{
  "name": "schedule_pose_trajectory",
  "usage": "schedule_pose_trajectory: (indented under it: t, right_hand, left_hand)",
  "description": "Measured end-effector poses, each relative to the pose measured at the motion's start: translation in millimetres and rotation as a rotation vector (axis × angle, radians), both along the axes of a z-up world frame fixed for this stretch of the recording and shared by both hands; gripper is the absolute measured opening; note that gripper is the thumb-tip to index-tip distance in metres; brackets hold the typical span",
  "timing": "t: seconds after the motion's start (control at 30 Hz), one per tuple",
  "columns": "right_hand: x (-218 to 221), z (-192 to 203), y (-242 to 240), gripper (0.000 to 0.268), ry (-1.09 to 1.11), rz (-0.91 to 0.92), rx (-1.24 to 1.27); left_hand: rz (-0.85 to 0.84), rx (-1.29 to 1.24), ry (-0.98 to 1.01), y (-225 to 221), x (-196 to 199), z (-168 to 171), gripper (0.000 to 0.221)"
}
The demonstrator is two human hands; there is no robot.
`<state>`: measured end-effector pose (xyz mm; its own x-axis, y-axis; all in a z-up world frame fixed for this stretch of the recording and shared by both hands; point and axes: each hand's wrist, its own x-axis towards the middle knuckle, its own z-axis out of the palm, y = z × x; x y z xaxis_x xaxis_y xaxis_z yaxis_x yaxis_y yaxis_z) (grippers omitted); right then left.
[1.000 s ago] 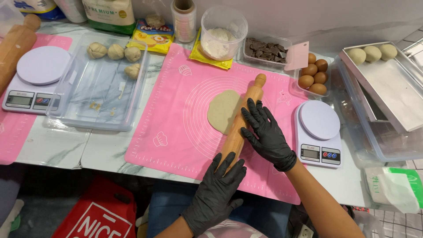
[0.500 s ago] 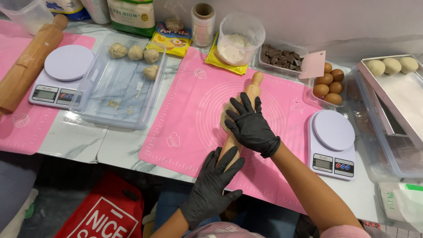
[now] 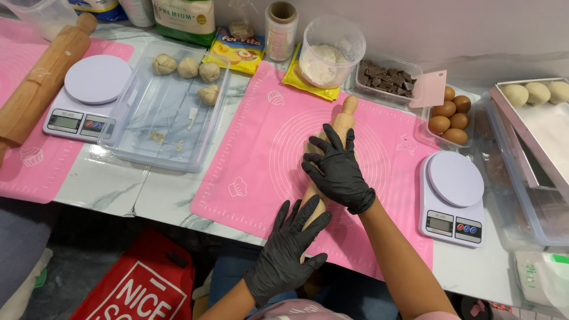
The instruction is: Rolling out small dough balls with a rolling pin, adding chocolate filling, and shaping them into balls.
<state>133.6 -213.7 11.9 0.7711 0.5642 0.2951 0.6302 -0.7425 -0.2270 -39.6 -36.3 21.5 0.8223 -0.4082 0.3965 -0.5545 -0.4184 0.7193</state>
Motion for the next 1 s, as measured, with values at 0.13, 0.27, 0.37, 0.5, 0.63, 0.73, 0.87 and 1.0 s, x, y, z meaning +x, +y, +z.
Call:
schedule_pose_trajectory:
  t: [0.13, 0.27, 0.37, 0.5, 0.63, 0.73, 0.87, 1.0]
  right_hand:
    - [-6, 10, 1, 0.031, 0.055, -0.008, 0.065]
    - [-7, 11, -1, 0.03, 0.075, 0.005, 0.104]
    - [-10, 19, -1, 0.031, 0.102, 0.018, 0.143]
    - [-12, 20, -6, 0.027, 0.097, 0.024, 0.15]
    - [-15, 24, -11, 0.021, 0.235, -0.005, 0.186]
    - [-17, 24, -16, 0.022, 0.221, 0.0, 0.164]
    - [-19, 22, -20, 0.028, 0.185, 0.004, 0.154]
    - [-22, 23, -21, 0.025, 0.183, 0.0, 0.17]
  left_hand:
    - [-0.001, -0.005, 0.036, -2, -1, 1, 0.073]
    - [0.015, -0.018, 0.015, -5, -2, -1, 0.069]
    - [0.002, -0.021, 0.017, -5, -2, 1, 0.07]
    - [-0.012, -0.004, 0.004, -8, -4, 6, 0.077]
    - [-0.023, -0.019, -0.035, -13, -8, 9, 0.082]
    - [-0.017, 0.028, -0.039, -18, -9, 6, 0.087]
    - [0.016, 0.083, -0.054, -23, -10, 2, 0.09]
    - [0.03, 0.099, -0.1, -27, -12, -1, 0.088]
